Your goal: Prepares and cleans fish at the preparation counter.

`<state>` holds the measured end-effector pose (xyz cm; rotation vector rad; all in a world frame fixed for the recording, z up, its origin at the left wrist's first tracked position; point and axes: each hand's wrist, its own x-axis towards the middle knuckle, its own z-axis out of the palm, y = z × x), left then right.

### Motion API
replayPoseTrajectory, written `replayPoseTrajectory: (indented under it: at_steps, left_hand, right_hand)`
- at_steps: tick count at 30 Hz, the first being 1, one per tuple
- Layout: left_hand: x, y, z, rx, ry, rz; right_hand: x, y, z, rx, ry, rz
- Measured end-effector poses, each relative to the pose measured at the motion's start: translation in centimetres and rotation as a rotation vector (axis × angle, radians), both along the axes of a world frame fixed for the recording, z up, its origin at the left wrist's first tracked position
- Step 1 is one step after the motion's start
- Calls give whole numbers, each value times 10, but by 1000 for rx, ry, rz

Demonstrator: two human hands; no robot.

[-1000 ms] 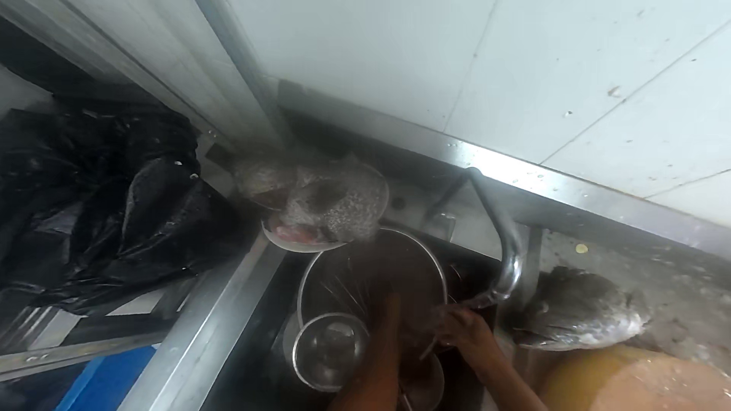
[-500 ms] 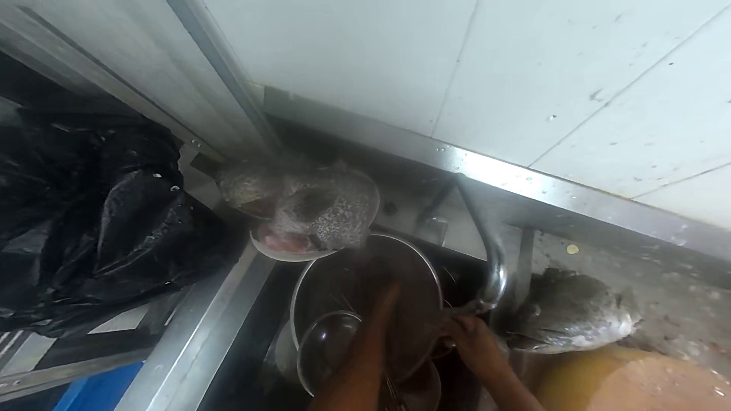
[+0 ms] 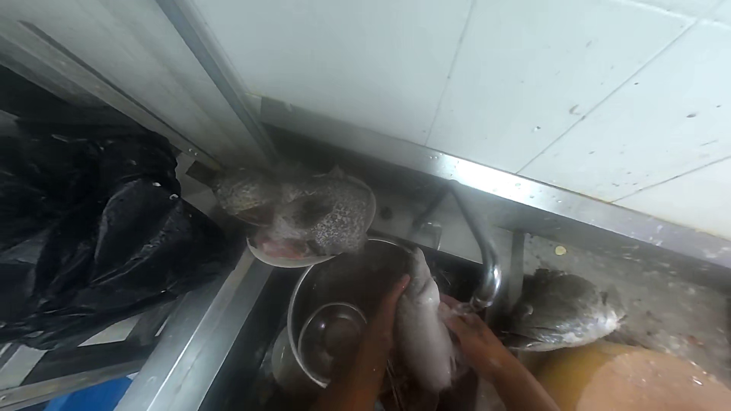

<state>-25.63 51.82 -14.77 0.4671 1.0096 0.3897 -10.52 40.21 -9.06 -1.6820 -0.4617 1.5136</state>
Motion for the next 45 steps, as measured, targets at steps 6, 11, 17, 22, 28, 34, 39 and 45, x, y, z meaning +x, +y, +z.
replayPoseTrajectory:
  at_steps: [6,11,17,22,28,34,39,45]
  left_hand:
    - [3,-27,-8,-45,-139,162]
    - [3,-33,-18,-56,-320,300]
    - [5,-39,-23,-93,-417,103]
    - [-7,-16,-14,297,-226,-234]
    - [2,-26,28,599,93,-557]
    - [7,-21,60,601,387,-522]
    - [1,-12,59,848,527,-512]
    - [35,36,62,562,176,-416]
  right_hand:
    - [7,-4,0,133,-302,244]
    - [-3,-5,7,139,-397,378]
    - [-31,15,44,-224,-825,380]
    - [-14,13,52,-368,-868,388]
    - [-12,23,61,-438,-887,471]
    - [-24,17,65,-380,-855,484]
    - [-20,-21,62,-35,-845,148]
    - [5,-110,76,358,-394,-671]
